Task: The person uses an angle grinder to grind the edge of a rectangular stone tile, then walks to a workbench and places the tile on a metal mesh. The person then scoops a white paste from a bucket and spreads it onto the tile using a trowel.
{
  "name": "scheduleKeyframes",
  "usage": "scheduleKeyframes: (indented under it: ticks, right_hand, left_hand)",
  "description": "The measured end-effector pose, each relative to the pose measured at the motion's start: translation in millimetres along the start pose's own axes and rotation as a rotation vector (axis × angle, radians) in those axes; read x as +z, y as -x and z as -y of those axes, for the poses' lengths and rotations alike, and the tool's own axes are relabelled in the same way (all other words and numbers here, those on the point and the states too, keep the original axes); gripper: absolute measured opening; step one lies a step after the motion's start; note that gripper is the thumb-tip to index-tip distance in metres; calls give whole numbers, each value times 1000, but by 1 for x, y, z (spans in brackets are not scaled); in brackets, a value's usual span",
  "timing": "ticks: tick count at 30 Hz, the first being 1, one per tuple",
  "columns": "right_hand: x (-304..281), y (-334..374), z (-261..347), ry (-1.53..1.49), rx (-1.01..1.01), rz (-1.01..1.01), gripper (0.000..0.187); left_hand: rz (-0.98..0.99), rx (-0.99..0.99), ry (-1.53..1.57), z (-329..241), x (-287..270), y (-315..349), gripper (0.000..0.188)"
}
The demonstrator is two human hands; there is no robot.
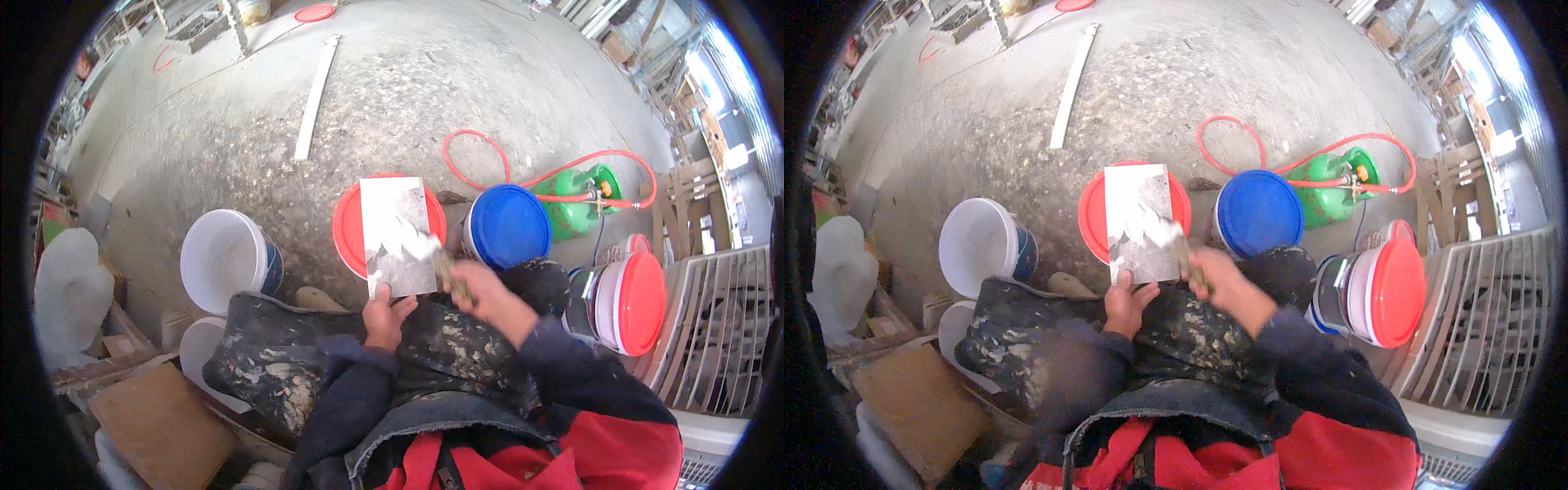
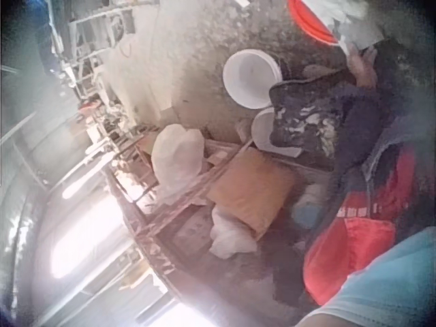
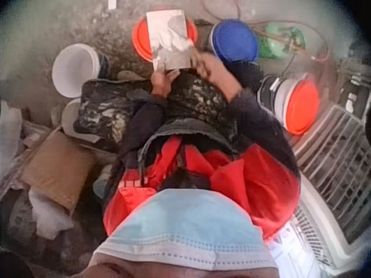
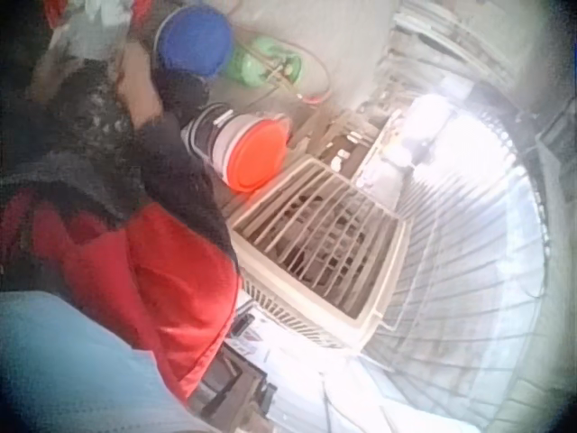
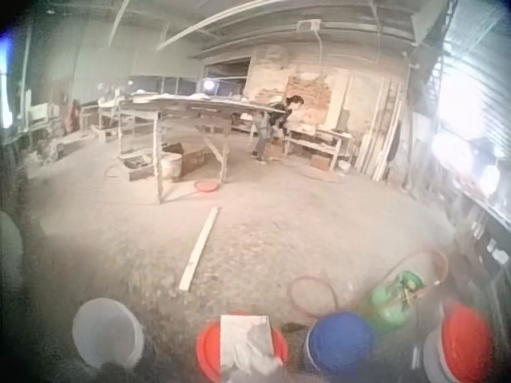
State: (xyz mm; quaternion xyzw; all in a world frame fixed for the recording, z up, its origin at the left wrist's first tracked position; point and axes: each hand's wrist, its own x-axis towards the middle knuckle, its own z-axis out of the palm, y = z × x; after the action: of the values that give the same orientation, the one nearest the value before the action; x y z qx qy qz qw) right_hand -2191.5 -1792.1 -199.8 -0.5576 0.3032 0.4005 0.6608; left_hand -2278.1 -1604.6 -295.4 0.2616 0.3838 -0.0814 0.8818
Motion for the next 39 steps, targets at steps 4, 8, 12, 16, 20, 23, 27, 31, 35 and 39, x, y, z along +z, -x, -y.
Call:
scheduleKeyframes:
  ticks: [4, 8, 12, 16, 20, 23, 27, 31, 35, 39]
  right_hand:
    - [26, 30, -37, -95, -49, 28, 20]
    - [69, -39, -7, -222, -69, 14, 19]
    - [80, -85, 55, -378, 22, 31, 18]
    - [68, -81, 89, 109, -313, 131, 25]
    - [25, -70, 34, 1165, -925, -245, 38]
    - [8, -27, 18, 1477, -865, -224, 38]
    - [37, 8, 69, 1670, -849, -156, 32]
    - [56, -37, 98, 1541, -962, -255, 31]
    - [66, -16, 89, 1784, -816, -56, 22]
    - [67, -10, 121, 1780, -844, -52, 21]
  left_hand:
    - [32, -5, 6, 4, -4, 0, 48]
    - [111, -23, 54, 3, -10, -2, 47]
    - [43, -27, 27, 5, -6, -5, 45]
    - [27, -7, 36, -1, -6, -5, 45]
    - [71, 12, 58, 7, -10, -9, 46]
    - [76, 11, 72, 6, -6, -5, 48]
    - [67, 58, 45, 5, -7, -5, 51]
    - [95, -11, -1, 12, -4, -6, 51]
    - [68, 51, 16, 14, -17, -21, 45]
    - [70, 31, 3, 17, -21, -22, 45]
